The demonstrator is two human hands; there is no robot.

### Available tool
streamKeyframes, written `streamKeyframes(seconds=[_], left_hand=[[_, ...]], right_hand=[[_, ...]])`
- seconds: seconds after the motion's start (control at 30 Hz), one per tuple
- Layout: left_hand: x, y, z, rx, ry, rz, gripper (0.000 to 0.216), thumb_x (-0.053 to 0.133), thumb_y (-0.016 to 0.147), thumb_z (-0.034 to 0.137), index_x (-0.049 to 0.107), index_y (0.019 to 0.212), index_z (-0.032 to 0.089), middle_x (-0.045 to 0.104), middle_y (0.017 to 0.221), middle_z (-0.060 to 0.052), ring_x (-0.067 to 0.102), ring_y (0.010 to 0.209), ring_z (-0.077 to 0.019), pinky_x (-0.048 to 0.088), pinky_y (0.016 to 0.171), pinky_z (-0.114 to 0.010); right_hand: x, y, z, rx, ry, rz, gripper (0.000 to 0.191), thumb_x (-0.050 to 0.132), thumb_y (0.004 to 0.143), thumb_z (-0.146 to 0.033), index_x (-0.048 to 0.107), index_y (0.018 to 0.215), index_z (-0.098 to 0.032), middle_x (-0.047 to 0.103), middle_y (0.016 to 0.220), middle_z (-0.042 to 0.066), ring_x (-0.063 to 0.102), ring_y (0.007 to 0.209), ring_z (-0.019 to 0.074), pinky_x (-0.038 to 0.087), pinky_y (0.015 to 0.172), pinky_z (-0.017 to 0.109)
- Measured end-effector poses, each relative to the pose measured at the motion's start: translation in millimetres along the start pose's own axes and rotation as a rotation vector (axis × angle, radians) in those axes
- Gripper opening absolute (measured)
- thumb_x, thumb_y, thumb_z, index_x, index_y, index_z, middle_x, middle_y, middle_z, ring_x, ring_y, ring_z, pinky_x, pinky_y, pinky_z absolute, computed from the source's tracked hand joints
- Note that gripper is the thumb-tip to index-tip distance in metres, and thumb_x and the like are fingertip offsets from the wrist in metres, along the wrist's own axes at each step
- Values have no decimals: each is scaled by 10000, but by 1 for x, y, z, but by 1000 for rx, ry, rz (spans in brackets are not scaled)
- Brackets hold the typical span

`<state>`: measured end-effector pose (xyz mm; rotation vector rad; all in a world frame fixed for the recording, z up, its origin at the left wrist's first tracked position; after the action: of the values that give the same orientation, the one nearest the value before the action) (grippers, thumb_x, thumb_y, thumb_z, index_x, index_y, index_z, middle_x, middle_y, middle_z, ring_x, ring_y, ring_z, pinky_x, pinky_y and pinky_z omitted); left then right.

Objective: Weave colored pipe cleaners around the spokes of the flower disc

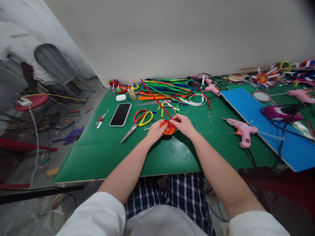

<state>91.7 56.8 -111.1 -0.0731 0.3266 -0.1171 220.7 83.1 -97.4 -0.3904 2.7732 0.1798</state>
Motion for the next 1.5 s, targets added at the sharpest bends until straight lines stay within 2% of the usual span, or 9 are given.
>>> streamKeyframes(seconds=[0.37,0.5,0.73,0.9,1.0,1.13,1.3,1.4,1.5], left_hand=[[4,0,5,-28,-282,28,270,486,708,354,493,893,158,517,674,-10,505,498,-85,400,347,-158],[4,1,7,-7,-334,43,242,504,700,337,499,855,152,510,641,0,491,470,-76,397,346,-158],[3,1,6,-2,-343,65,261,504,693,352,503,861,152,535,655,-1,499,482,-80,390,370,-164],[1,1,9,41,-359,107,217,523,682,308,523,818,139,563,702,-6,524,607,-85,436,571,-200],[-1,1,10,80,-320,129,206,515,689,300,534,818,141,568,731,-11,525,658,-94,432,628,-210],[-2,1,9,113,-267,159,203,506,697,303,539,825,148,570,743,-14,527,667,-99,432,629,-211],[0,2,6,39,-277,137,222,478,711,329,513,851,161,553,678,-3,498,516,-84,419,485,-204],[-3,1,8,87,-264,179,200,483,709,316,523,826,160,559,709,-8,517,596,-97,432,550,-209],[-3,0,9,136,-222,178,195,474,717,310,533,834,165,567,754,-11,525,681,-109,434,638,-225]], right_hand=[[2,0,-2,40,203,-40,196,555,630,-346,508,728,-183,491,566,-28,462,473,83,398,383,196],[4,1,0,24,264,-28,191,550,639,-350,496,720,-185,468,554,-38,430,440,67,375,361,186],[-2,2,0,16,411,39,210,590,596,-329,488,702,-178,458,595,-36,460,513,81,394,376,184],[-2,4,4,54,444,42,237,588,594,-315,488,771,-194,454,607,-38,468,517,85,388,366,183],[0,5,6,70,457,33,287,589,597,-313,465,836,-214,452,585,-48,464,492,85,379,353,183],[0,4,4,61,446,35,235,583,603,-330,478,768,-199,468,583,-41,462,478,82,379,357,189],[-4,3,1,64,471,87,205,587,604,-327,473,711,-195,474,583,-42,466,473,80,379,365,188],[-6,3,4,100,496,121,216,588,603,-330,477,735,-200,486,595,-41,472,473,80,380,366,188],[-4,3,7,139,525,84,221,584,607,-350,486,733,-197,488,604,-37,470,476,78,381,367,186]])
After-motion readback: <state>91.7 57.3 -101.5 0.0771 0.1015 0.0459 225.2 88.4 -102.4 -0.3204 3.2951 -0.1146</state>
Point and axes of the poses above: each hand's wrist, its own y-axis towards the middle knuckle, its own x-axis out of the palm, z = x × y, the point moved 5 cm from there along y, towards the middle knuckle
